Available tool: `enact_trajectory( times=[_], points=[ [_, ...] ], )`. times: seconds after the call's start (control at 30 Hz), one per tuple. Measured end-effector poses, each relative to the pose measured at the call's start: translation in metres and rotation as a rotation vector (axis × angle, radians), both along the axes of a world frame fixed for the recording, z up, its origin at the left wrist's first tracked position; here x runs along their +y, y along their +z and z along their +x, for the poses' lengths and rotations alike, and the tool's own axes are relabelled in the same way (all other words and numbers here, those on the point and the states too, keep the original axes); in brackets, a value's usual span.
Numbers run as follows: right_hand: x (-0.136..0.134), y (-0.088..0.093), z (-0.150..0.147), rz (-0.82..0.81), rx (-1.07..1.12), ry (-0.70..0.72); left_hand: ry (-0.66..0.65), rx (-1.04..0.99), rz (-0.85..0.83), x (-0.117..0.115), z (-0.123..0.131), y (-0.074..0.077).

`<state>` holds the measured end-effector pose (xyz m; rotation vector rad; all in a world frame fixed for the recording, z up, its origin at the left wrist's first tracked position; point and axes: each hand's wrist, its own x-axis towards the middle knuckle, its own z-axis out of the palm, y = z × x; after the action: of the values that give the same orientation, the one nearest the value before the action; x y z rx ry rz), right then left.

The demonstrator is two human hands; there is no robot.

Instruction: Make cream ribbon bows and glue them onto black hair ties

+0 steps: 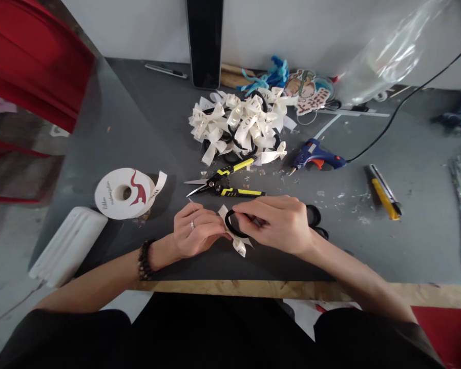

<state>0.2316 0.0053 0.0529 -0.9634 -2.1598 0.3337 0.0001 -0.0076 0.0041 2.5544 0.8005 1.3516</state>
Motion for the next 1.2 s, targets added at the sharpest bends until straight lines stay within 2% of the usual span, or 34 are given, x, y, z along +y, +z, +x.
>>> enact_trajectory(
  times=[0.17,0.63,0.83,0.97,1.13,1.2],
  points=[
    [0.0,-0.004,-0.001,-0.032,0.014,0.017,0.04,0.065,0.1,-0.002,-0.002,-0.001],
    [0.005,-0.002,0.002,-0.213,0.066,0.098,0.093,0.093,0.142,-0.004,-0.003,-0.008],
    [0.006,0.0,0.004,-0.232,0.051,0.024,0.115,0.126,0.178,-0.004,-0.002,-0.009],
    [0.006,0.002,0.006,-0.239,0.063,-0.005,0.104,0.141,0.159,-0.005,-0.002,-0.008],
    [0.007,0.002,0.006,-0.235,0.067,0.012,0.161,0.223,0.111,-0.01,-0.008,-0.01],
    [0.008,0.0,0.006,-0.24,0.047,0.031,0.166,0.246,0.017,-0.013,-0.01,-0.012]
  ],
)
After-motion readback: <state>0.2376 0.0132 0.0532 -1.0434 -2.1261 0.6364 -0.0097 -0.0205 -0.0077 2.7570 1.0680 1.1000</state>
